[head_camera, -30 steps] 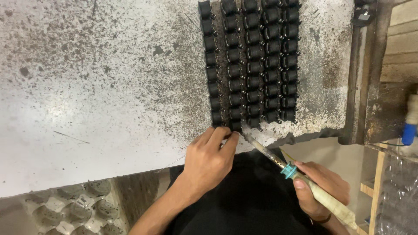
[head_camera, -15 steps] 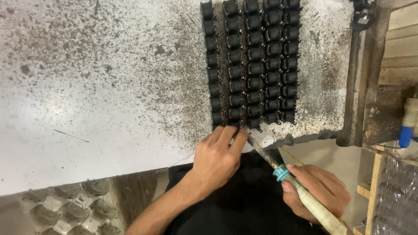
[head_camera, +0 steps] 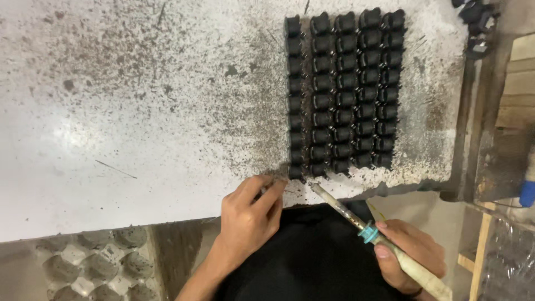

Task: The person picks black plastic component housings from piles on the workbench and arranges them in rows on a board. They then take a heated soldering iron and touch it to each arranged part one at a time, producing smoke, working through the grid of parts.

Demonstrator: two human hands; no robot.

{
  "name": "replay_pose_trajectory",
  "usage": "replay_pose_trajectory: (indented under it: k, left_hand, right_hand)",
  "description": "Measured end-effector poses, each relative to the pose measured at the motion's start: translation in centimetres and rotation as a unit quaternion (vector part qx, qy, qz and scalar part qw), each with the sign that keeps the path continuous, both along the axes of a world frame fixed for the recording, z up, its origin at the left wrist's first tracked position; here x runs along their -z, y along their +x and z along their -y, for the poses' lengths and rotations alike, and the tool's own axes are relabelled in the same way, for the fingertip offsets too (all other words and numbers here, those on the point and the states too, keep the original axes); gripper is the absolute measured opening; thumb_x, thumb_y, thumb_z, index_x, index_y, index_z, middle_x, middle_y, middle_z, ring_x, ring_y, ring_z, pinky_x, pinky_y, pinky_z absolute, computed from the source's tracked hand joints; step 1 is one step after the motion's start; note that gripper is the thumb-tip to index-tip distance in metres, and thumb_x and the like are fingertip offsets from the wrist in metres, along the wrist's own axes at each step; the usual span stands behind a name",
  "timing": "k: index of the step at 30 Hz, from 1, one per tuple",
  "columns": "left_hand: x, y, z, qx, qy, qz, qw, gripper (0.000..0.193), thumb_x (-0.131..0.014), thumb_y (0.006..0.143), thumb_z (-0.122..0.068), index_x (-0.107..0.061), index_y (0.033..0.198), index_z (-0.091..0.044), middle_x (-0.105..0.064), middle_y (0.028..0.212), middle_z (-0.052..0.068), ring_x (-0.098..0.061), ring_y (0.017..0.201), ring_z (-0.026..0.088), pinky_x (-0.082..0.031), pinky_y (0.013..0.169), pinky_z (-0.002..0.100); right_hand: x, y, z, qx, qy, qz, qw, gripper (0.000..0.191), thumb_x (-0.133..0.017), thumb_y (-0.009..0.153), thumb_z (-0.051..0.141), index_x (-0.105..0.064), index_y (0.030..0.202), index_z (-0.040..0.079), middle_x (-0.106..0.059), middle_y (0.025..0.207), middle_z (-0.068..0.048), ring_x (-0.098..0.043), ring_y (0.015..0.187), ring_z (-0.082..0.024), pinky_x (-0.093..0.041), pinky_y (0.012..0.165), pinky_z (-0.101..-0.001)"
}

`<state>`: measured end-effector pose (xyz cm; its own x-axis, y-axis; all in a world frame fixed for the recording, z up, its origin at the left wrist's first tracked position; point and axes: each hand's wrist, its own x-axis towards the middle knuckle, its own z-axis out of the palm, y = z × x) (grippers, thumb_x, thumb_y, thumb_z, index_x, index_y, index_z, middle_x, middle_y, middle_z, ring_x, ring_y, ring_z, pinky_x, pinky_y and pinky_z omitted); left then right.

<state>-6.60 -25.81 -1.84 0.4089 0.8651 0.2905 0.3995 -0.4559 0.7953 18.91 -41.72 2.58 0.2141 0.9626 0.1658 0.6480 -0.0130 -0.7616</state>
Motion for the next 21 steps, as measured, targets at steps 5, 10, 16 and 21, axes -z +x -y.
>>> replay_pose_trajectory:
  k: [5, 10, 16, 21]
  left_hand:
    - [1.1, 0.4, 0.3, 0.031, -0.011, 0.003, 0.999, 0.024, -0.079, 0.078, 0.002, -0.073, 0.101, -0.004, -0.066, 0.098, 0.007, -0.066, 0.077, 0.021, -0.053, 0.058, 0.034]
    - [1.1, 0.8, -0.1, 0.049, -0.008, 0.009, 0.999, 0.028, -0.079, 0.075, 0.000, -0.073, 0.103, -0.003, -0.065, 0.098, 0.007, -0.065, 0.080, 0.024, -0.054, 0.063, 0.036]
    - [1.1, 0.8, 0.0, 0.048, -0.002, 0.003, 0.999, 0.028, -0.078, 0.076, 0.000, -0.073, 0.104, -0.003, -0.064, 0.098, 0.007, -0.065, 0.080, 0.023, -0.054, 0.063, 0.036]
    - [0.9, 0.9, -0.3, 0.061, 0.000, -0.006, 0.998, 0.031, -0.078, 0.074, 0.000, -0.072, 0.105, -0.002, -0.064, 0.097, 0.007, -0.064, 0.079, 0.023, -0.054, 0.063, 0.036]
  right_hand:
    - [-0.8, 0.1, -0.3, -0.014, -0.037, 0.011, 0.999, 0.035, -0.066, 0.093, 0.023, -0.066, 0.114, -0.005, -0.073, 0.095, -0.022, -0.074, 0.075, -0.023, -0.059, 0.067, -0.0273]
    - [-1.1, -0.2, -0.7, 0.009, -0.030, 0.105, 0.994, 0.031, -0.065, 0.092, 0.020, -0.068, 0.111, -0.004, -0.073, 0.096, -0.022, -0.073, 0.075, -0.026, -0.058, 0.068, -0.0303]
    - [-1.5, -0.6, -1.2, -0.038, -0.047, 0.029, 0.998, 0.031, -0.068, 0.093, 0.018, -0.065, 0.114, -0.006, -0.073, 0.099, -0.021, -0.075, 0.084, -0.027, -0.060, 0.075, -0.0299]
    - [-1.8, -1.6, -2.5, -0.028, -0.005, 0.060, 0.998, 0.030, -0.072, 0.089, 0.016, -0.066, 0.109, -0.006, -0.073, 0.094, -0.021, -0.075, 0.078, -0.026, -0.061, 0.068, -0.0302]
